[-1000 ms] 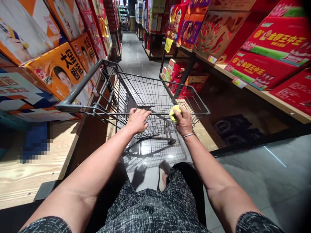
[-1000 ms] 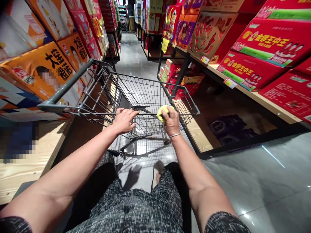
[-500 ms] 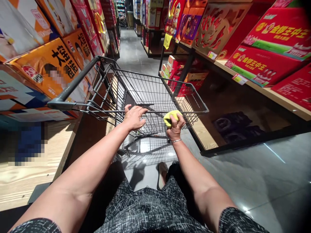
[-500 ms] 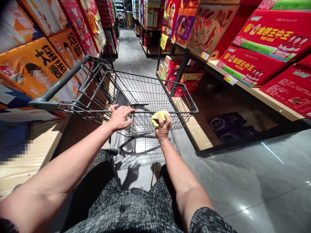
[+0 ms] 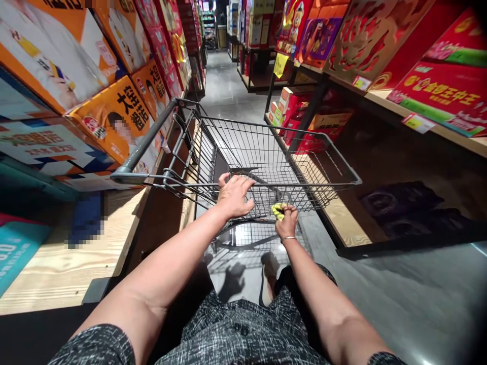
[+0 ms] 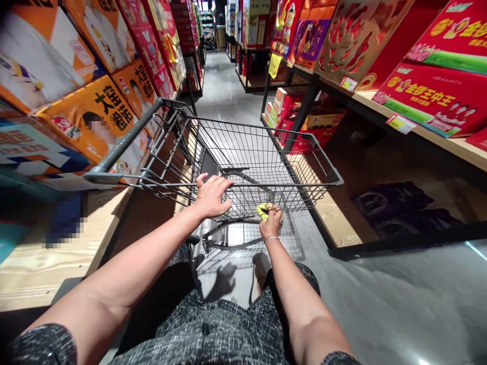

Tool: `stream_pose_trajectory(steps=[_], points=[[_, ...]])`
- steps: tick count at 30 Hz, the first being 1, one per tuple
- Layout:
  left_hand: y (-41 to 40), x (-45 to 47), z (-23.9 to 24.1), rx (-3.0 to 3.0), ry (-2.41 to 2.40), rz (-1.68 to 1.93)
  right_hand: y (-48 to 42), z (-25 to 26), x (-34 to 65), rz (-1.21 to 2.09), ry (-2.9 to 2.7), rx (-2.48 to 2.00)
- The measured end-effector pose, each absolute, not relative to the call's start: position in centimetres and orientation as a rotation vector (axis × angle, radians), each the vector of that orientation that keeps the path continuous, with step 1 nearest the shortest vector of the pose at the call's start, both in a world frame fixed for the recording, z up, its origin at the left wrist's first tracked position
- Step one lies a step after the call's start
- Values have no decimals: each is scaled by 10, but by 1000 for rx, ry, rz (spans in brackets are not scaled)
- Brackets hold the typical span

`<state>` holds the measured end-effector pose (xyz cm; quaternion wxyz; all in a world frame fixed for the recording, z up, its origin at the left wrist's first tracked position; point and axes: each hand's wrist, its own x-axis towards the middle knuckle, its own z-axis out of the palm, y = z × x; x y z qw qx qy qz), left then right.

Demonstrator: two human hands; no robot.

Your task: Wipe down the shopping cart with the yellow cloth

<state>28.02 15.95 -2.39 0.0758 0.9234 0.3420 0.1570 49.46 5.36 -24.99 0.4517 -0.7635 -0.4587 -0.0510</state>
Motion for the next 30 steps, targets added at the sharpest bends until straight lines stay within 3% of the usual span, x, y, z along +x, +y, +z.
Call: stream_pose_trajectory(steps=[5,11,17,24,30], points=[[152,284,-25,2749,1046,479,56,-179,501,-360,-1037,-1681],[160,288,-22,2729,1063,442,54,-155,497,-304,-1055,-1685],[183,301,-20,2735,1058,425,55,-96,558,-500,-1127,-1757],[211,314,-23,2747,1036,439,89,-70,641,-237,-1448,-2227],[237,325,-25,2763,1086,401,118,-67,670,-128,-1563,-2267]])
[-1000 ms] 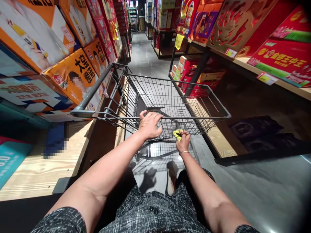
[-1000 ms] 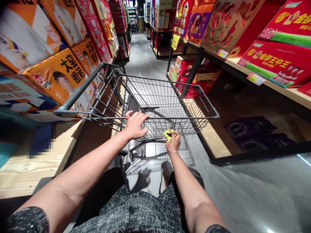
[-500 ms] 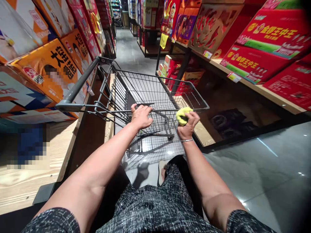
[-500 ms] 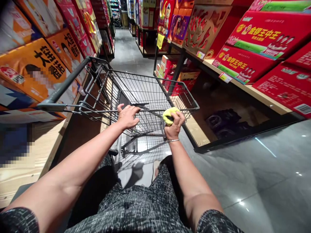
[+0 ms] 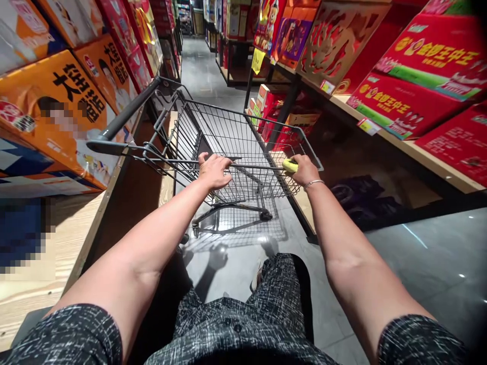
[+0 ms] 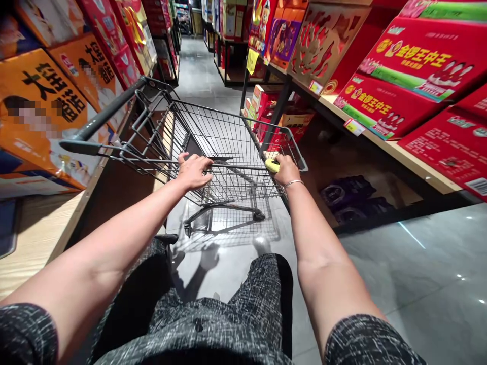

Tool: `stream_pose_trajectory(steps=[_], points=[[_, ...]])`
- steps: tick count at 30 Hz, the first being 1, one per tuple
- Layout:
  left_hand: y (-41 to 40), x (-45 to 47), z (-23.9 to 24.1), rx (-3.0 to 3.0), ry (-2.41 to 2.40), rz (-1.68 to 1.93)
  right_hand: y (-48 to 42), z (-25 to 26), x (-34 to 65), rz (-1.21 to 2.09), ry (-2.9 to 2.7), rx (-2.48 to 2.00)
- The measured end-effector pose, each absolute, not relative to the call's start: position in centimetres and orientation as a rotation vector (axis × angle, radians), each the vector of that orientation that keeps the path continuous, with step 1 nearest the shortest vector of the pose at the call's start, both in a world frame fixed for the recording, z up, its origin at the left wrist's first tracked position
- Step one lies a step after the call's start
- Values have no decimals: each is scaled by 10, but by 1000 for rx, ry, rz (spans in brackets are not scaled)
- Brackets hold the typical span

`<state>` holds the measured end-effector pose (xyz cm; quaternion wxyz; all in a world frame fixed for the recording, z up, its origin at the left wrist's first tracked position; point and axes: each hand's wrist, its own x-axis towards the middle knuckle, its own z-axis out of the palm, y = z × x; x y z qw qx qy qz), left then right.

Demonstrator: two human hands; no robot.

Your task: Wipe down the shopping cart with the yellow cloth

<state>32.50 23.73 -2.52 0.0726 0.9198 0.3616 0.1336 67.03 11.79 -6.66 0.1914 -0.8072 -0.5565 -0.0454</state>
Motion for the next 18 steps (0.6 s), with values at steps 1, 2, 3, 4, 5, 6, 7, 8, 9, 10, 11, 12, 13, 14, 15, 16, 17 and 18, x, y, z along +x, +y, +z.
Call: stream_pose_trajectory(steps=[1,2,3,4,5,6,7,8,9,10,11,12,13,14,15,16,17,18], points=[[241,326,-25,2770,1091,385,120,-66,671,-128,-1560,-2272],[244,326,-24,2780,1092,363,120,-65,671,-131,-1550,-2284],[247,326,-24,2795,1094,335,119,-66,669,-134,-1535,-2298],[249,326,-23,2812,1098,305,117,-66,665,-135,-1518,-2310],[251,325,-23,2828,1108,274,113,-68,660,-138,-1503,-2314],[252,325,-22,2843,1121,243,109,-70,654,-149,-1488,-2310],[253,325,-22,2856,1130,212,104,-73,646,-176,-1471,-2293],[253,326,-22,2869,1126,180,98,-78,638,-225,-1456,-2260],[252,327,-23,2883,1104,151,92,-83,628,-292,-1446,-2209],[249,329,-24,2899,1070,128,87,-90,618,-372,-1443,-2146],[246,332,-25,2916,1025,112,82,-97,607,-457,-1451,-2077],[243,334,-27,2933,975,107,79,-104,595,-537,-1469,-2007],[239,336,-28,2947,926,114,77,-112,584,-603,-1500,-1947],[235,337,-30,2955,888,132,76,-120,573,-651,-1540,-1900],[232,338,-31,2955,859,152,76,-128,562,-682,-1583,-1869],[229,337,-32,2947,841,170,76,-136,552,-697,-1624,-1852],[227,337,-32,2934,835,186,76,-144,543,-699,-1663,-1847],[226,336,-33,2916,840,199,76,-152,535,-688,-1701,-1854]])
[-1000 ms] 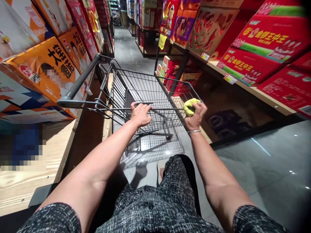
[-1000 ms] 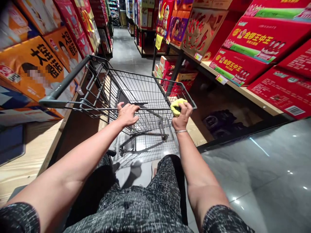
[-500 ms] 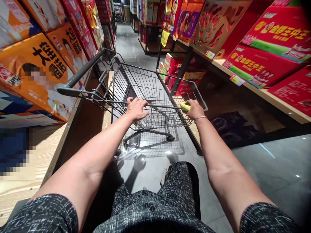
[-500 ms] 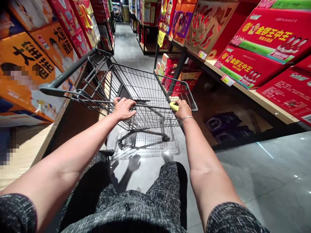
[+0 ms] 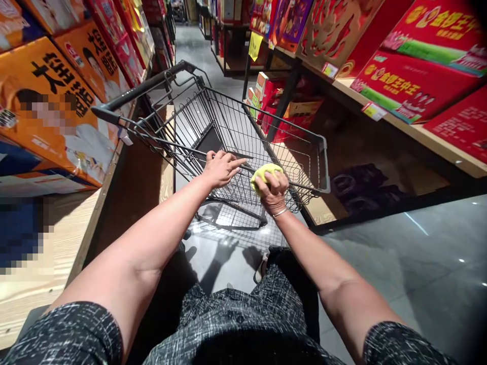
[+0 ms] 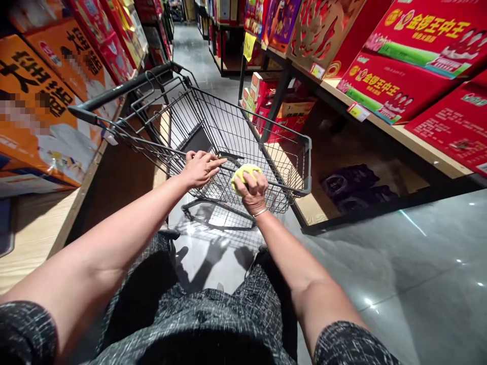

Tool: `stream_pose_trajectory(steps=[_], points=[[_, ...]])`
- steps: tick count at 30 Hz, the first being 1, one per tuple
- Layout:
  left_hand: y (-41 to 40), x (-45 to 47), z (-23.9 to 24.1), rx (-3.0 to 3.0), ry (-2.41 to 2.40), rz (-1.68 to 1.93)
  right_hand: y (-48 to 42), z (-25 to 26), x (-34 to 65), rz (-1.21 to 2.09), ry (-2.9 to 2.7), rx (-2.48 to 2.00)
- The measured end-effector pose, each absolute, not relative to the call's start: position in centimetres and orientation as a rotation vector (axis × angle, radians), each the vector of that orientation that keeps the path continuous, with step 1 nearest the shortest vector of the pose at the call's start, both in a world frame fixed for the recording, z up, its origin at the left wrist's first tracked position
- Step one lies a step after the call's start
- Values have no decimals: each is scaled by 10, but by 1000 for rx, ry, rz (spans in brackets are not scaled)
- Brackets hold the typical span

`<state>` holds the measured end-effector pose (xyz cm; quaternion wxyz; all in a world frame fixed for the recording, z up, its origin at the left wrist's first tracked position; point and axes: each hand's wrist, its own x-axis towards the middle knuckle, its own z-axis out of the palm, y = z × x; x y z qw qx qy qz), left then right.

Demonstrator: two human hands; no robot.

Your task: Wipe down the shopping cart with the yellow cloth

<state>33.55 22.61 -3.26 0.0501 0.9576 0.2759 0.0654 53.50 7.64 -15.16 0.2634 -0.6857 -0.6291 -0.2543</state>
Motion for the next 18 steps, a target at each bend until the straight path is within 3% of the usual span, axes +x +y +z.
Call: stream_pose_trajectory(steps=[6,9,14,18], points=[[225,330,-33,2829,928,288,51,-193,495,-211,-2165,-2038],[225,330,-34,2795,935,312,35,-187,480,-15,-2244,-2104],[227,329,-39,2784,899,408,29,-119,497,-344,-1876,-2017],[229,327,-42,2779,888,423,-3,-76,551,-365,-1734,-2145]])
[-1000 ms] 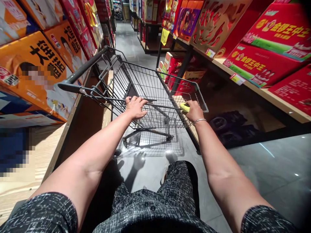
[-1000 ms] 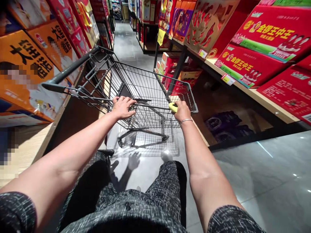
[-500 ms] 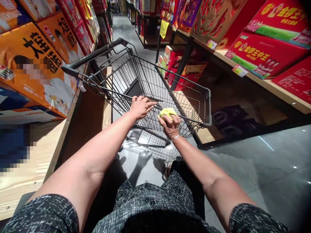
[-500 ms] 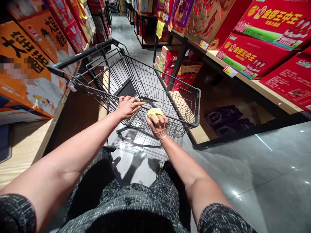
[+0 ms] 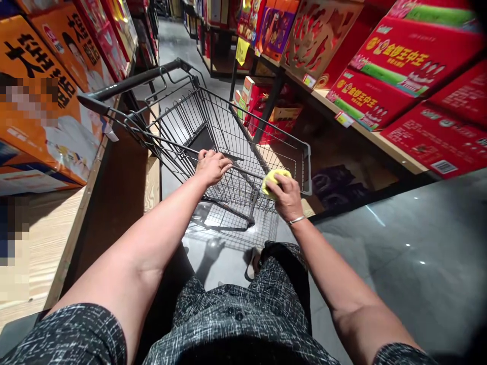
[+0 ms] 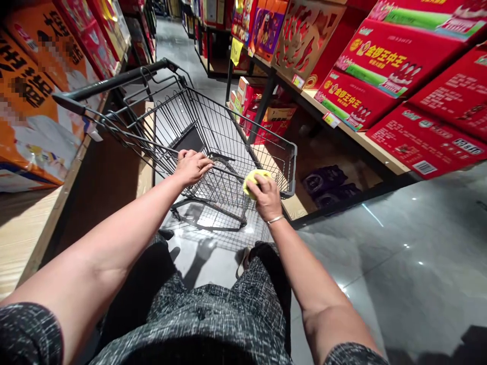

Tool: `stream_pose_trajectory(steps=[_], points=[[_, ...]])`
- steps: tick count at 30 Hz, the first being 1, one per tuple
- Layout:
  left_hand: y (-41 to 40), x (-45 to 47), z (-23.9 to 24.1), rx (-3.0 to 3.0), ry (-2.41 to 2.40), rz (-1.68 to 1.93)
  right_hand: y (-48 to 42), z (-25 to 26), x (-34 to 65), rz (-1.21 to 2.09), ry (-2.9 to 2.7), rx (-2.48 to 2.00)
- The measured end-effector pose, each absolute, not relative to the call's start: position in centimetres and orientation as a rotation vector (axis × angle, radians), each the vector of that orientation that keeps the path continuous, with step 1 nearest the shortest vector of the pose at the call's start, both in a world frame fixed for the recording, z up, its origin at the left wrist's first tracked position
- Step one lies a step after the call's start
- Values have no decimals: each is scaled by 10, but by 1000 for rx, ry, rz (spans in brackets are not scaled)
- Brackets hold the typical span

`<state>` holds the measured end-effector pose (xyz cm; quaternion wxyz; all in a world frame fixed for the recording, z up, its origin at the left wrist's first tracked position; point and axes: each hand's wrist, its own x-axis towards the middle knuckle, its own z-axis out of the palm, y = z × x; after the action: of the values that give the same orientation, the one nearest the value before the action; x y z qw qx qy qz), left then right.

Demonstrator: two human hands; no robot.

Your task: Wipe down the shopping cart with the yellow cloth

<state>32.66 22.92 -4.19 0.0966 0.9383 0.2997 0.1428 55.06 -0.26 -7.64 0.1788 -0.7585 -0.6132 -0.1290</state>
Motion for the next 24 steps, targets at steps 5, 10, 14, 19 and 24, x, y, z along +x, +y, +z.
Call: stream_pose_trajectory(steps=[5,10,14,19,24], points=[[231,327,-43,2760,835,451,-65,-79,593,-485,-1431,-2312],[232,325,-43,2784,808,448,-36,-101,552,-514,-1356,-2231],[235,319,-41,2779,812,435,-3,-138,515,-471,-1454,-2171],[243,309,-43,2743,802,460,-15,-224,500,-69,-1792,-2383],[251,302,-43,2732,786,479,-11,-251,481,150,-2031,-2389]])
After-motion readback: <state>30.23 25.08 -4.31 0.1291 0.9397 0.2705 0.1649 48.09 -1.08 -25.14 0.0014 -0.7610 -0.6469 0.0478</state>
